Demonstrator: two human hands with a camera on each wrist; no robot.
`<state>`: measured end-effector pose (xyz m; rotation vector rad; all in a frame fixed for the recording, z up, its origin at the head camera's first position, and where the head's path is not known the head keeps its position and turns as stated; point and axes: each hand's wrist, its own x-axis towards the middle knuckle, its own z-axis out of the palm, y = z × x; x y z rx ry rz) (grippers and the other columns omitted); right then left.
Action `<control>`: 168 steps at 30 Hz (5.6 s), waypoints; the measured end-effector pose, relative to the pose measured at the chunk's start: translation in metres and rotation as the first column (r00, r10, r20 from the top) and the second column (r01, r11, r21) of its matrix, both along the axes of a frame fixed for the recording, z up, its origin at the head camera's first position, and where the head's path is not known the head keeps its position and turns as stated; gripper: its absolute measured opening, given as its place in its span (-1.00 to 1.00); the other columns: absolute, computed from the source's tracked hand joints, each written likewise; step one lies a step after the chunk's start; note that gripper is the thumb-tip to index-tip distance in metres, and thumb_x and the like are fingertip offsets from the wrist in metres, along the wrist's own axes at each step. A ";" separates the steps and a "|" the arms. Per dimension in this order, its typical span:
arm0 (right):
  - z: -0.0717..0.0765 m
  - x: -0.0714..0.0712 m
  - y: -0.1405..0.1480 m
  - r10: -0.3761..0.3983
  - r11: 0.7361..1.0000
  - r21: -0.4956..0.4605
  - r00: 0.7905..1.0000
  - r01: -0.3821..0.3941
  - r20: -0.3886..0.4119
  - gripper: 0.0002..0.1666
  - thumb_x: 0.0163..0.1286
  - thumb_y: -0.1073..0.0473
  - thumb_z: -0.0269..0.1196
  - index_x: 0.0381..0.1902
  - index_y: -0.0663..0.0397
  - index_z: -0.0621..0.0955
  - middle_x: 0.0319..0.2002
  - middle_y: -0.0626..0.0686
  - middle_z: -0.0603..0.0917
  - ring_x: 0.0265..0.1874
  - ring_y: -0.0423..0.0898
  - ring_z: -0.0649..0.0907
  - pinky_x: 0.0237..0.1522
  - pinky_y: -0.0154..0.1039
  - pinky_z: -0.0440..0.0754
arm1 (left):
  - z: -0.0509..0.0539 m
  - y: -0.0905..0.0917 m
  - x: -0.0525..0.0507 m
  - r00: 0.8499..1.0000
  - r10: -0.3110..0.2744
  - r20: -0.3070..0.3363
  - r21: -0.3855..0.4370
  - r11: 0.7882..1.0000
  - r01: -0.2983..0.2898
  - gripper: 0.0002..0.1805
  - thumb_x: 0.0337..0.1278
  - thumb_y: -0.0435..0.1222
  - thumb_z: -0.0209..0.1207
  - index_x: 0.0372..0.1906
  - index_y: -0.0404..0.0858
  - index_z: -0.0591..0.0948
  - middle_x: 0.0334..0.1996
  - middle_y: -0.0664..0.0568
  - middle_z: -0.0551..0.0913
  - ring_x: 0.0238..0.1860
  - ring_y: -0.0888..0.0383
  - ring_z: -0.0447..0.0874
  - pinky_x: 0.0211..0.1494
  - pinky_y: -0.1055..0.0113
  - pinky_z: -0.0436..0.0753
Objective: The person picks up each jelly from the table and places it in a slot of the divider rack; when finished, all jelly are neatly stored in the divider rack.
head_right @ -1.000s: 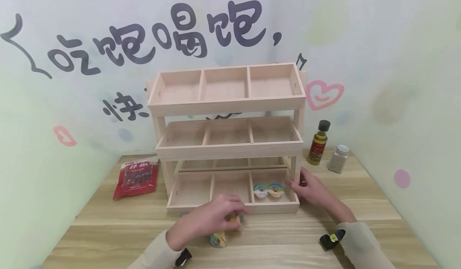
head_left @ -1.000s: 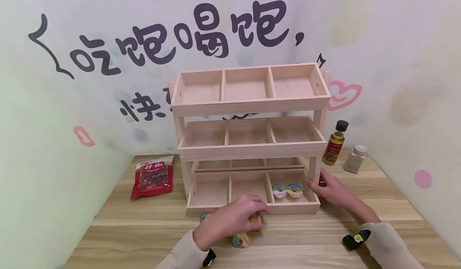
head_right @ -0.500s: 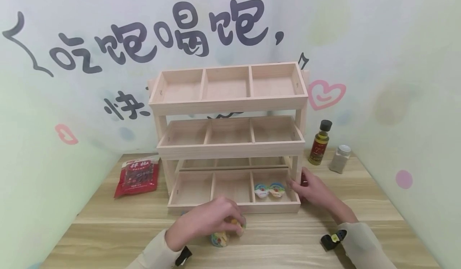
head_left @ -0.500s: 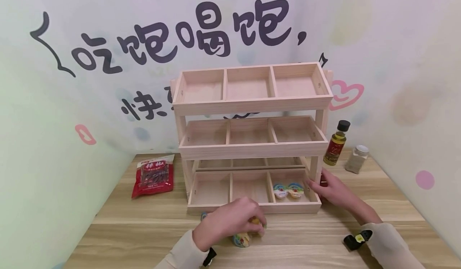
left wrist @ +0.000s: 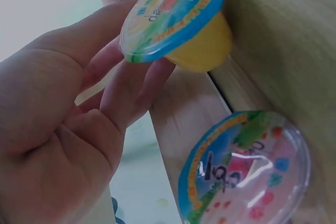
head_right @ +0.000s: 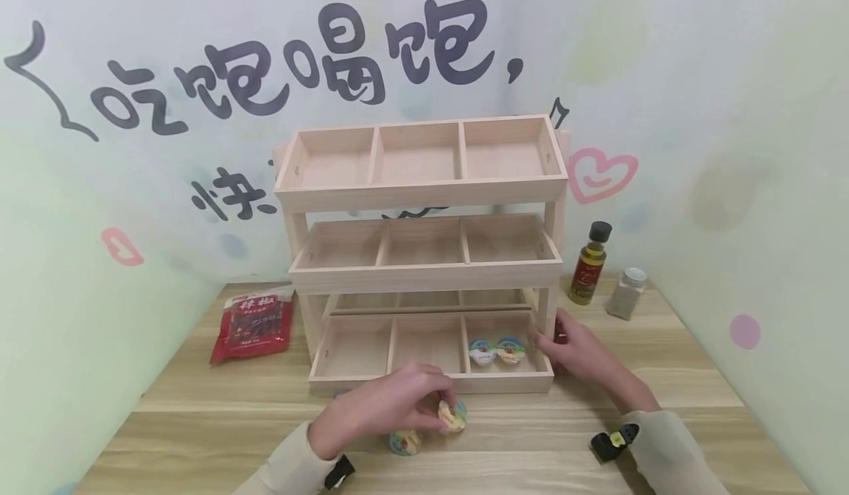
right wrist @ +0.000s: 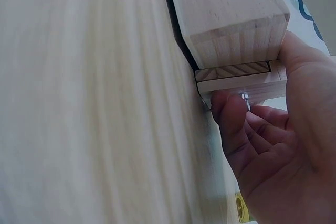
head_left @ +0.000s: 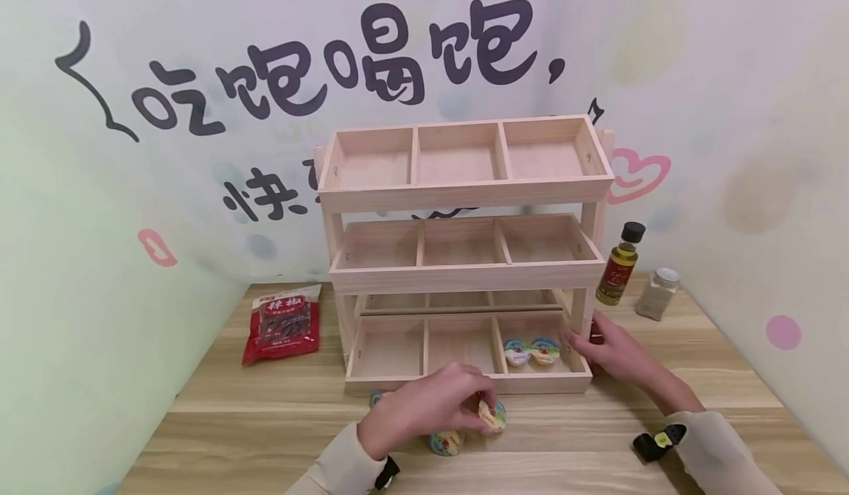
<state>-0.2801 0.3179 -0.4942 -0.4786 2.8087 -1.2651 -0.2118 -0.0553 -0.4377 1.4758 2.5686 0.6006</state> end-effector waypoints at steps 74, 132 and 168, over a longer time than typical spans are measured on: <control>-0.001 0.001 0.005 0.002 1.000 -0.008 1.000 -0.002 0.012 -0.03 0.66 -0.09 0.26 0.74 0.14 0.08 0.44 0.42 0.50 0.21 0.25 0.68 0.09 0.20 0.79 | -0.004 0.017 -0.055 0.889 0.389 0.242 0.106 0.900 -0.422 -0.62 0.29 -0.18 0.52 0.08 -0.28 0.74 -0.09 -0.02 0.84 -0.13 0.24 0.76 -0.05 0.42 0.71; -0.004 -0.002 -0.001 0.000 1.000 0.009 1.000 0.000 -0.003 -0.05 0.68 -0.11 0.23 0.72 0.20 0.09 0.46 0.46 0.48 0.26 0.34 0.67 0.15 0.30 0.76 | -0.010 -0.051 0.008 0.969 0.021 0.248 0.215 0.974 -0.076 -0.86 0.48 -0.32 0.36 0.00 -0.25 0.80 -0.15 0.08 0.87 -0.20 0.55 0.72 -0.12 0.58 0.75; -0.001 0.001 0.001 0.011 1.000 -0.002 1.000 -0.011 0.006 -0.03 0.67 -0.09 0.24 0.73 0.19 0.06 0.46 0.45 0.47 0.25 0.30 0.67 0.14 0.27 0.76 | -0.014 -0.049 0.015 0.995 0.092 -0.034 0.028 0.995 -0.092 -0.61 0.41 0.00 0.42 0.18 -0.10 0.79 0.21 0.16 0.79 0.29 0.28 0.72 0.38 0.33 0.67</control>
